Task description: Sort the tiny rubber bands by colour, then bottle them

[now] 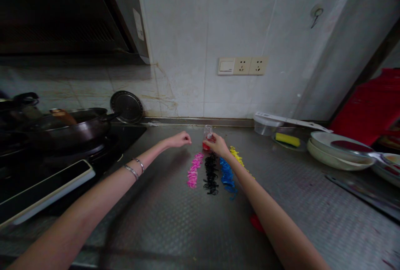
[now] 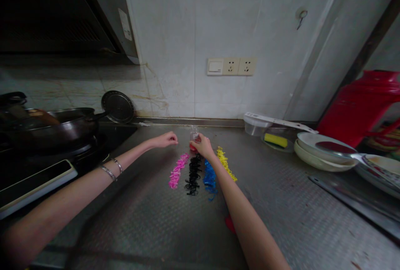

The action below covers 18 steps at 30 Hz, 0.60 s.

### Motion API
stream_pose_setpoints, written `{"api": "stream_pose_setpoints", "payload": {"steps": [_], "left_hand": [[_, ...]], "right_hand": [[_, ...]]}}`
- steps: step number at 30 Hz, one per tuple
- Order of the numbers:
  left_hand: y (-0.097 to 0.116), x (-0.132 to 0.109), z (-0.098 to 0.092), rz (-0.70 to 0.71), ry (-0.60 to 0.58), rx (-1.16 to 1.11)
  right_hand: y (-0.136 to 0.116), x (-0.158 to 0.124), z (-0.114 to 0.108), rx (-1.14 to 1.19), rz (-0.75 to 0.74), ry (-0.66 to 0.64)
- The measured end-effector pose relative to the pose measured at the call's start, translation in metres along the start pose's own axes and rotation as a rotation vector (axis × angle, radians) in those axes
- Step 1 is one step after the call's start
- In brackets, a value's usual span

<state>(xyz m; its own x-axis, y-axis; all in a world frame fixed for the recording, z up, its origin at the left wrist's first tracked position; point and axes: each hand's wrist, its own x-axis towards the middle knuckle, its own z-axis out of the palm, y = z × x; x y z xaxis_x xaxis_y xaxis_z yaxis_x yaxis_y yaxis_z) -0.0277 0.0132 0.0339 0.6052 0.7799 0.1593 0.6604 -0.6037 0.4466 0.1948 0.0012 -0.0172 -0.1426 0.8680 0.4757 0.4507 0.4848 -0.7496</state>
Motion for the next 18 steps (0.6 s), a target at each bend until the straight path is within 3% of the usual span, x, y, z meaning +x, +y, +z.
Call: {"api": "stream_pose_setpoints", "payload": {"steps": [4,7,11,18], "left_hand": [[0.028,0.025,-0.024,0.033,0.230,-0.028],[0.054,0.043,-0.035,0.085,0.296,-0.035],[0.075,0.061,-0.034,0.145,0.322,0.038],[0.080,0.071,-0.023,0.097,0.246,0.017]], "right_hand": [[-0.004,-0.001,-0.002,-0.013,-0.002,0.001],[-0.008,-0.003,-0.003,-0.014,-0.002,0.011],[-0.011,-0.004,-0.004,-0.006,-0.015,0.014],[-0.012,-0.003,-0.004,-0.029,-0.010,0.017]]}}
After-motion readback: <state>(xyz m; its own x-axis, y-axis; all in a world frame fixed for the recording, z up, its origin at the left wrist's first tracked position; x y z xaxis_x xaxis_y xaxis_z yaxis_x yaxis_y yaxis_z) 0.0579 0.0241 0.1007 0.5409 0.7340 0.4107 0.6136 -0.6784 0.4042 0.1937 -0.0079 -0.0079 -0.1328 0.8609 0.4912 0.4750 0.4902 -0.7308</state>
